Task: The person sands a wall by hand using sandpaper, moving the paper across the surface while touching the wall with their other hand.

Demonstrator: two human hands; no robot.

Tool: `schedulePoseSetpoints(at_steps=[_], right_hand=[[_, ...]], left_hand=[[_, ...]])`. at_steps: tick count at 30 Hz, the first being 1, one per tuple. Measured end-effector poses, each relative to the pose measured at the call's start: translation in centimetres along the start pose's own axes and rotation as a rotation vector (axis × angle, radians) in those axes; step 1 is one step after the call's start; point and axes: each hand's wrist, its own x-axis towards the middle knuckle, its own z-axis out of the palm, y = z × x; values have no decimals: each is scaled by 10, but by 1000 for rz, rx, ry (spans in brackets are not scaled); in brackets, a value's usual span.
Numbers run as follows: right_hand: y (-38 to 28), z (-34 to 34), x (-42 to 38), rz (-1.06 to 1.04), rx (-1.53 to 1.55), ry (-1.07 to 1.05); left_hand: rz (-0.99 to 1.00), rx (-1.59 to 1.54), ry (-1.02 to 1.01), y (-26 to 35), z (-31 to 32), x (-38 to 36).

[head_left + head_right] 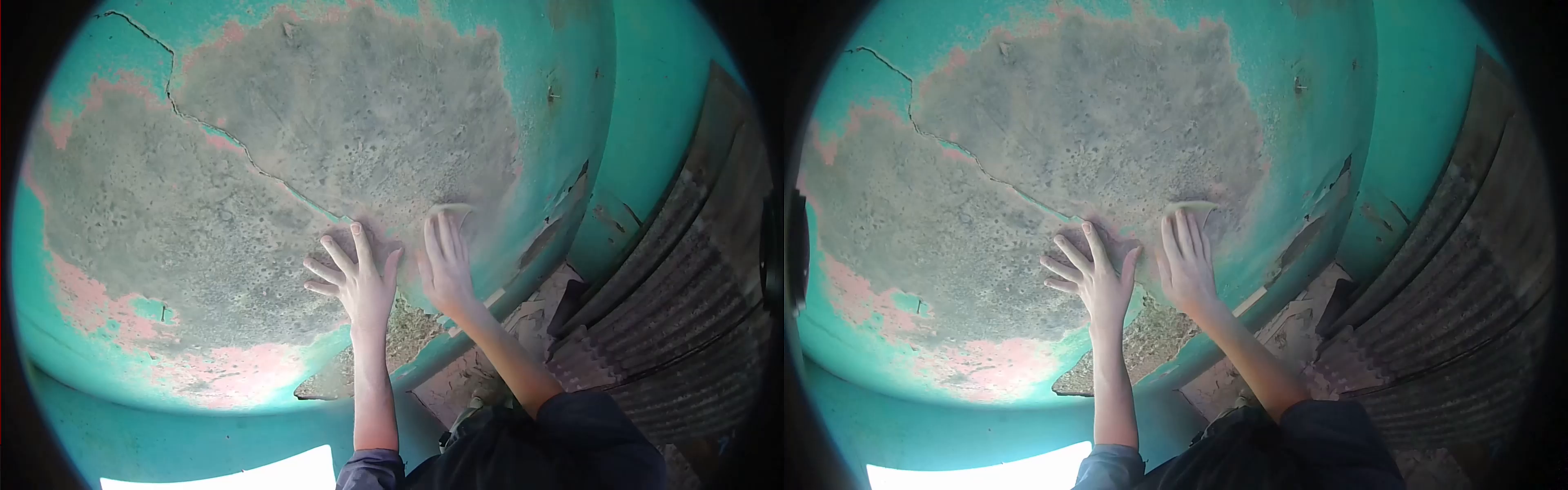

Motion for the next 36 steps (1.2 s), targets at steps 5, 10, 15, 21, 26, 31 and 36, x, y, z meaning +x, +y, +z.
schedulePoseSetpoints(at_steps=[5, 10, 15, 21, 26, 31, 36], right_hand=[[-13, -14, 22, -152, -236, -135], [-6, -5, -3, -166, -234, -163], [-16, -4, 12, -188, -330, -175], [-5, 1, -10, -174, -363, -262], [-14, -9, -6, -193, -314, -234], [-2, 11, -32, -47, -168, -215], [-8, 54, -85, 3, -61, -161]], left_hand=[[15, -107, -125, -10, 2, -14], [7, -141, -140, -18, 10, -28], [2, -196, -190, -18, 7, -30], [2, -243, -217, -22, 20, -51], [2, -205, -212, -34, 38, -95], [-128, -333, -90, -53, 30, -122], [-183, -280, 58, -98, 15, -114]])
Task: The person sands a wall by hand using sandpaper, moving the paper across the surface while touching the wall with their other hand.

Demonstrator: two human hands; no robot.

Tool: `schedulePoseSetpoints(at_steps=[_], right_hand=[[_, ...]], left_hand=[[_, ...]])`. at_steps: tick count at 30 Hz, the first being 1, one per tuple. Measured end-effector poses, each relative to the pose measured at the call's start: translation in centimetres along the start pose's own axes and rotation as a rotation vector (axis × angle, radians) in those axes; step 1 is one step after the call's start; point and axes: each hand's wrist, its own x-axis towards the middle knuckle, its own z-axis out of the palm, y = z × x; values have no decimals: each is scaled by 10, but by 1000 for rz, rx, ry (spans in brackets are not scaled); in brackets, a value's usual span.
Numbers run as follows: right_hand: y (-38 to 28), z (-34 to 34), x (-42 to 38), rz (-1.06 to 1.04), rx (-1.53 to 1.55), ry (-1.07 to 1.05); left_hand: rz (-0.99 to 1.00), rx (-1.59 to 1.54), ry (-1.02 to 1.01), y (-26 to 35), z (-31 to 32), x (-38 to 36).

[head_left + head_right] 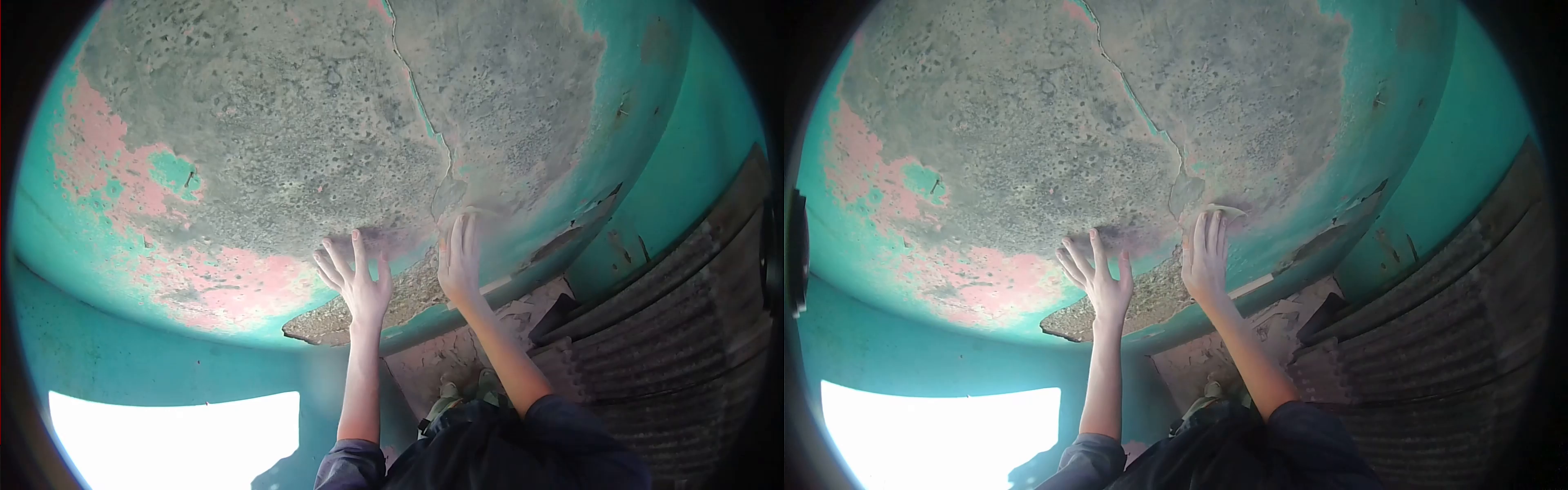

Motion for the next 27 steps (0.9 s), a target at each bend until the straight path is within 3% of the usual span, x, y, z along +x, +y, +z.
schedulePoseSetpoints(at_steps=[3, 5, 6, 8, 12, 14, 15, 17, 21, 23, 27], right_hand=[[-2, 4, 2, -4, -158, -82], [-13, 10, 16, 277, 125, 142], [-22, 17, 6, 285, 126, 141], [-39, 30, -16, 54, 2, 19], [-39, 43, -25, 96, 77, 17], [-53, 54, -22, 269, 192, 168], [-66, 60, -36, 276, 194, 170], [-90, 71, -62, 153, -3, -82], [-101, 75, -63, 176, -49, -75], [-98, 84, -51, 315, 115, 92], [-140, 99, -77, 217, 54, -16]], left_hand=[[1, 6, 58, -29, -18, 10], [27, 34, 105, -51, -29, 14], [51, 86, 126, -60, -31, 15], [71, 107, 145, -78, -29, 15], [126, 134, 167, -102, -18, 11], [124, 145, 81, -114, -13, 7], [130, 147, 77, -120, -10, 4], [179, 214, 108, -123, -3, 5], [203, 255, 59, -130, -2, 4], [191, 249, 55, -129, 2, 5], [217, 249, 99, -130, 3, 4]])
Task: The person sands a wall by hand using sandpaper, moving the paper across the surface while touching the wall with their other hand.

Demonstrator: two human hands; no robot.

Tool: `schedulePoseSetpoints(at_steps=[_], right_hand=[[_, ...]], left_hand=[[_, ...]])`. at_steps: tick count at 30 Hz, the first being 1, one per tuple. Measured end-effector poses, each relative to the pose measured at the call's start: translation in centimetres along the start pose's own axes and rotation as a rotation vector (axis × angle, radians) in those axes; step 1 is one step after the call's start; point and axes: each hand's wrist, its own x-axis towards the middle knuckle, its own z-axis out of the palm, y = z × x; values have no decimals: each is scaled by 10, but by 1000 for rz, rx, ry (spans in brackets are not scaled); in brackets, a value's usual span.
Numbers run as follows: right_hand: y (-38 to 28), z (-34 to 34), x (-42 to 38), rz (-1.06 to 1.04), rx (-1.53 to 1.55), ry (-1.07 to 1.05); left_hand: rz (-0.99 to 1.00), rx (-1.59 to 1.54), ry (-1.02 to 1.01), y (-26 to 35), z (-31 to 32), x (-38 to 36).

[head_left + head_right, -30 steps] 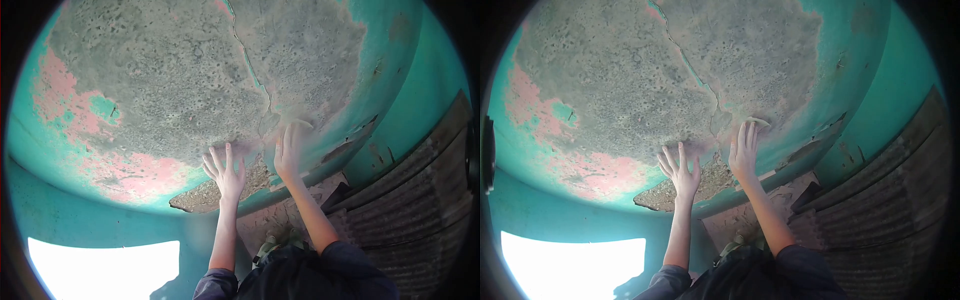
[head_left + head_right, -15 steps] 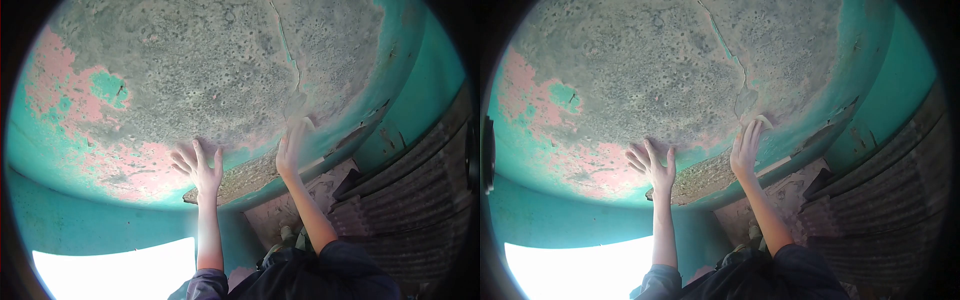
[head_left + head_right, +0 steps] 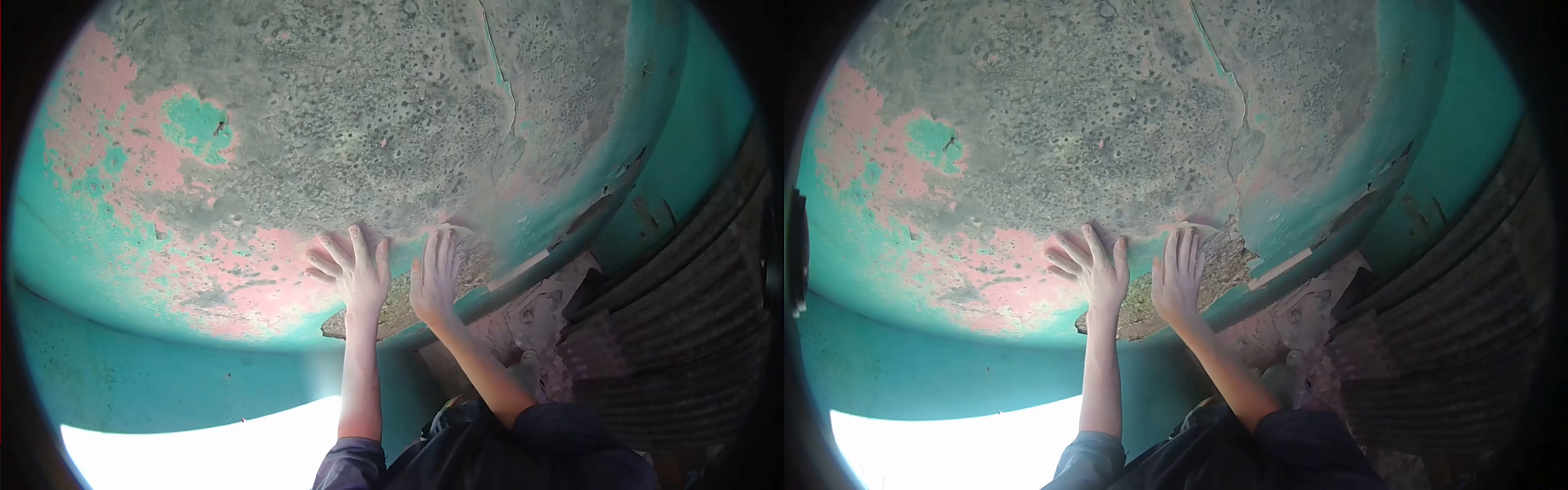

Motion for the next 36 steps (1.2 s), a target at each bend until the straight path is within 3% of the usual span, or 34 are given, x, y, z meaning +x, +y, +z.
schedulePoseSetpoints(at_steps=[3, 5, 6, 9, 11, 16, 18, 22, 24, 27, 34, 36], right_hand=[[-2, -6, 12, 30, -111, -67], [3, -13, 43, -3, -11, 143], [2, -12, 41, -5, -14, 142], [1, -9, 21, -16, -37, 109], [11, 5, -7, -39, -201, -29], [-4, -18, 33, -101, -132, 106], [4, -13, 15, -101, -230, -6], [3, -14, 17, -106, -306, -33], [-3, -17, 27, -140, -154, 69], [3, -16, 11, -103, -269, -53], [-1, -20, 21, -113, -196, 9], [2, -21, 13, -126, -350, -52]], left_hand=[[3, 4, -20, -1, -2, 0], [12, -6, -2, 0, -1, 0], [10, -9, -2, 0, 0, -2], [1, -19, 10, 1, 1, -1], [10, -26, 43, 1, 2, 0], [-10, -48, 39, 3, 1, -2], [-18, -57, 41, 2, 2, -1], [-33, -62, 27, 4, 1, 1], [-39, -59, 5, 4, -1, -1], [-36, -64, -1, 5, -2, -3], [-50, -68, -7, 5, -3, 0], [-49, -69, -1, 5, -1, 2]])
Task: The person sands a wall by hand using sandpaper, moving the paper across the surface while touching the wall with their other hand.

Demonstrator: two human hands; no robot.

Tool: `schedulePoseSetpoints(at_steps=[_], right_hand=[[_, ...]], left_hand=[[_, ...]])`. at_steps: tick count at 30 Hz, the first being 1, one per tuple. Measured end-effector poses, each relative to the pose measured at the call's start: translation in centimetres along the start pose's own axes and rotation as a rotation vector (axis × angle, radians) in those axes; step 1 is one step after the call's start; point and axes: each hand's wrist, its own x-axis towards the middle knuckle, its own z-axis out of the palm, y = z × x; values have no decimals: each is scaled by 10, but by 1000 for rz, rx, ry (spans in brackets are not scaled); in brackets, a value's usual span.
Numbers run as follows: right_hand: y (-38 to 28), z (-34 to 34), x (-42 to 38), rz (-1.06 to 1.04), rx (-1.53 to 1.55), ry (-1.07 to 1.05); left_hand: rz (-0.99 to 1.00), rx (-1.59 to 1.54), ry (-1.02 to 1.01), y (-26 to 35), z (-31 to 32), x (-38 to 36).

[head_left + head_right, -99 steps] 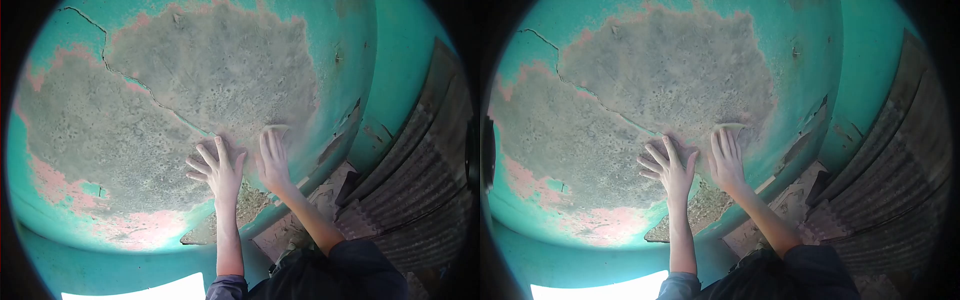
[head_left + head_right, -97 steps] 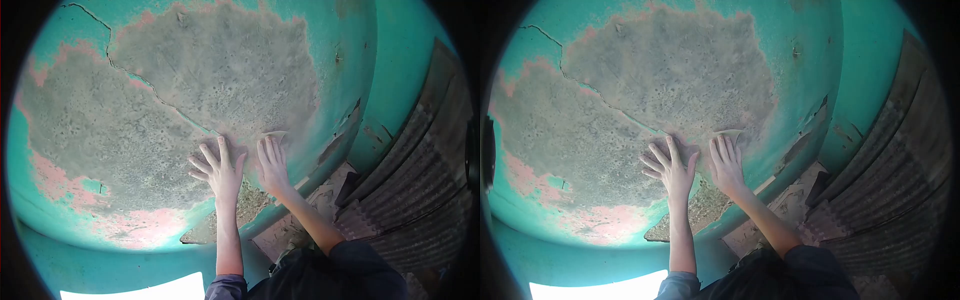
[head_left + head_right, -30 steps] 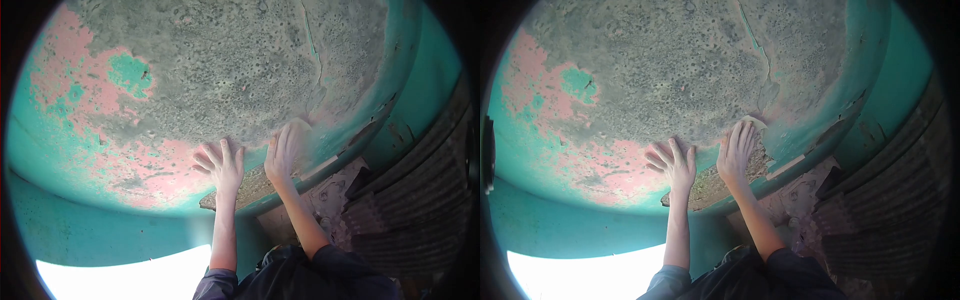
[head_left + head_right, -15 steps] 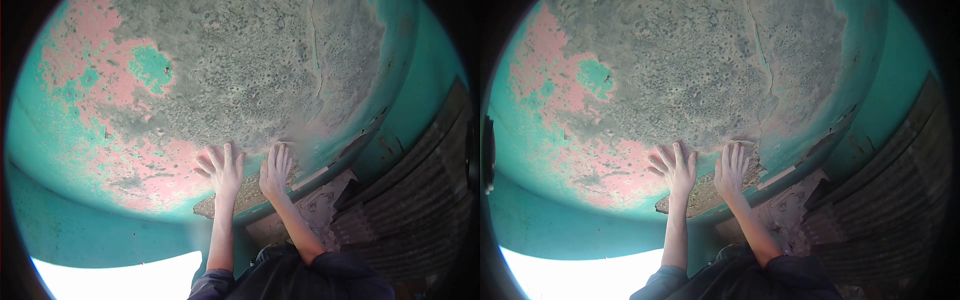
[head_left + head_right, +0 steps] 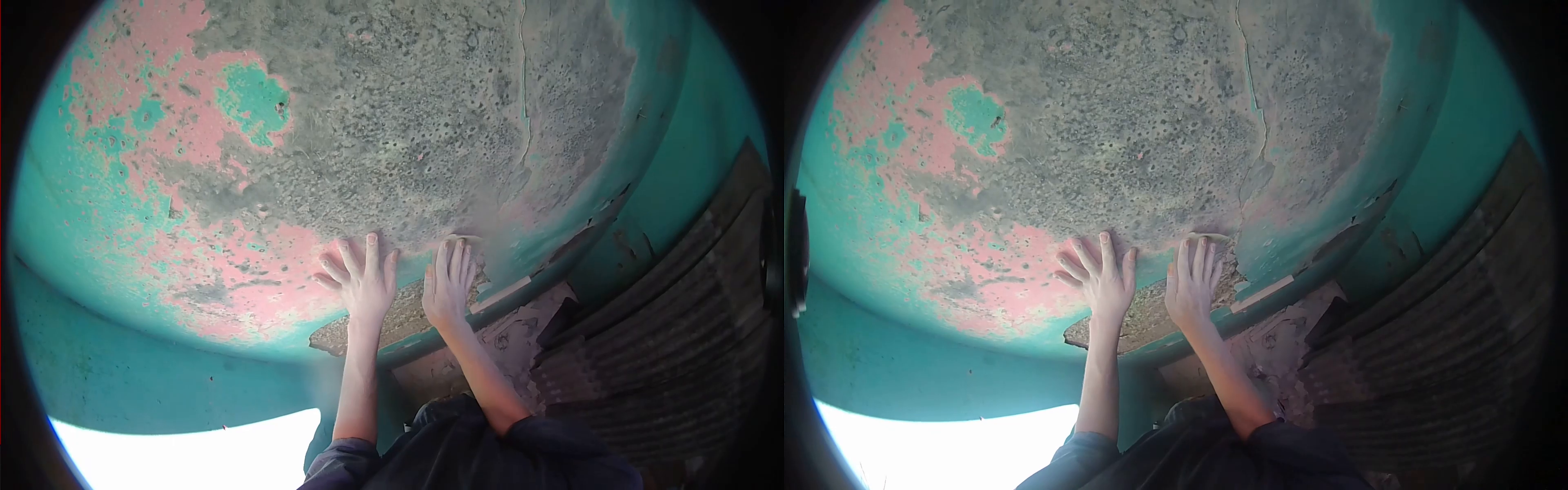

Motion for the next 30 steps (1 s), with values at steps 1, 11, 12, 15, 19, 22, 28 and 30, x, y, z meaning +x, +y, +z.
schedulePoseSetpoints(at_steps=[1, 11, 12, 15, 19, 22, 28, 30], right_hand=[[-1, -3, 9, -3, -2, 3], [8, -14, 22, -79, 41, 44], [3, -26, 37, -103, 80, 100], [12, -25, 37, -158, 96, 106], [46, -9, 15, -285, -62, 39], [32, -40, 54, -334, -11, 26], [50, -61, 73, -779, -118, -91], [60, -64, 71, -852, -136, -178]], left_hand=[[13, 9, 32, 0, 1, 0], [1, -16, 39, 2, -2, -1], [-14, -11, 36, 3, -4, -1], [-81, -76, -126, 5, -14, 1], [-57, -86, -76, 4, -11, 1], [-92, -121, -144, 9, -9, -6], [-265, -359, -140, 77, -49, -25], [-278, -646, -107, 103, -56, -30]])
